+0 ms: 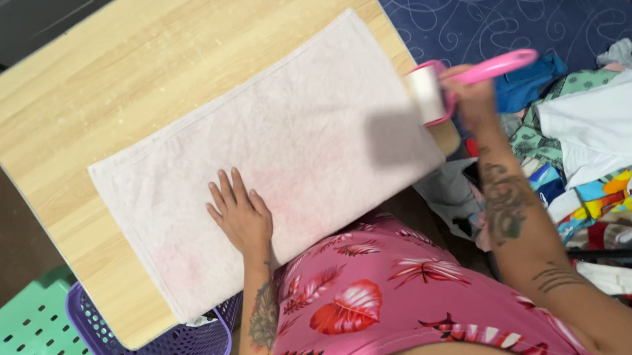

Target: The person uses a lint roller by hand to clean a light-colored cloth spread out on a table, rolling it repeatedly across the fabric surface to remove debris.

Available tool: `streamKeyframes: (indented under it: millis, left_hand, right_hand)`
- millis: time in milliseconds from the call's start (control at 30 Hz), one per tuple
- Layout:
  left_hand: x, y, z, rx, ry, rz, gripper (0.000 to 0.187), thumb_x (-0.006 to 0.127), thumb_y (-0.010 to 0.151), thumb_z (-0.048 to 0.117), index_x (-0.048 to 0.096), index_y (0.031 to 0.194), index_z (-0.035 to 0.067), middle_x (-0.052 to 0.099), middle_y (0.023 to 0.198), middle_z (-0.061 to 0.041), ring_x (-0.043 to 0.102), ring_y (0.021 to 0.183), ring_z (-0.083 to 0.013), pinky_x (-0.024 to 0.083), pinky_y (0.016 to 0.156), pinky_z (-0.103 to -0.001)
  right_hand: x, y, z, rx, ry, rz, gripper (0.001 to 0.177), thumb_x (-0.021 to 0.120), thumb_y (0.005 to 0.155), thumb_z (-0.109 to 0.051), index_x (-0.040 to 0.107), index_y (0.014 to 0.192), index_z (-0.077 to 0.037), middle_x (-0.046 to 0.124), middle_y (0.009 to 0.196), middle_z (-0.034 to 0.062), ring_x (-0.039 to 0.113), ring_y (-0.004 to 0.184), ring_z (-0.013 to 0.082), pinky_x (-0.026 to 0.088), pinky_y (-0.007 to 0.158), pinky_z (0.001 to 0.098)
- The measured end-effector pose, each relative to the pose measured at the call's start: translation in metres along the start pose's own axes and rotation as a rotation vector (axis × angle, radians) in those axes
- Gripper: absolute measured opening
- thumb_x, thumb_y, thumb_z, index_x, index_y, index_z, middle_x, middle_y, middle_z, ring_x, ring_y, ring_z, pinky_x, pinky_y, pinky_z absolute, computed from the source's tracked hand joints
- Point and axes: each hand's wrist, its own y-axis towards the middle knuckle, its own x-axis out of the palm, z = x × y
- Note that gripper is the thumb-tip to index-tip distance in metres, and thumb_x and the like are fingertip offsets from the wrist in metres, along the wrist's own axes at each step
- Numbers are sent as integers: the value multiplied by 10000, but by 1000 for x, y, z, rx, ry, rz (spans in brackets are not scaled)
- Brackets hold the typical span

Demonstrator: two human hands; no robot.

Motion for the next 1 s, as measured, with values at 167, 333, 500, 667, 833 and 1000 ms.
streamKeyframes:
  millis: [167, 333, 500, 667, 833, 1000]
  left_hand:
    - [0, 1, 3, -19, 3, 14, 567, 549, 979, 218, 496, 1537, 138, 403, 1641, -120, 309, 1529, -390, 203, 1212, -643]
    - [0, 1, 2, -25, 19, 4, 571, 554, 974, 226, 498, 1537, 145, 406, 1638, -118, 321, 1517, -394, 211, 1206, -642]
    - [9, -1, -2, -44, 77, -3, 561, 548, 960, 225, 511, 1515, 155, 436, 1608, -117, 334, 1503, -383, 202, 1191, -648]
    - [30, 37, 3, -52, -1, -42, 463, 489, 1036, 219, 481, 1489, 123, 456, 1584, -82, 352, 1559, -324, 204, 1298, -619]
    - [30, 97, 15, 54, 30, -122, 611, 476, 996, 200, 384, 1591, 91, 368, 1657, -94, 274, 1536, -363, 167, 1210, -623]
    - [24, 100, 23, 29, 40, -140, 629, 476, 982, 214, 369, 1596, 121, 347, 1665, -50, 257, 1549, -335, 163, 1234, -601]
  right_hand:
    - [107, -18, 30, -9, -110, -326, 169, 705, 937, -150, 698, 1064, -39, 706, 913, 41, 651, 805, 106, 559, 716, 293]
    - [183, -40, 63, 119, -280, -615, 247, 720, 870, -134, 709, 1108, -67, 715, 996, 20, 655, 872, 101, 559, 739, 305]
    - [39, 55, 5, 85, -96, -139, 170, 660, 937, -42, 697, 1097, 2, 646, 826, 5, 580, 675, 97, 489, 583, 258]
    - [106, 62, 27, 5, 29, -154, 146, 690, 929, -41, 710, 1071, -12, 677, 913, 26, 620, 800, 133, 499, 689, 295]
    - [260, 17, 78, 89, -338, -614, 226, 767, 861, -95, 746, 1080, -44, 756, 1060, 62, 702, 1015, 155, 572, 888, 322]
    - [147, 104, 60, 152, -198, -306, 171, 739, 911, -117, 732, 1068, -49, 716, 1001, 47, 660, 910, 138, 545, 797, 307]
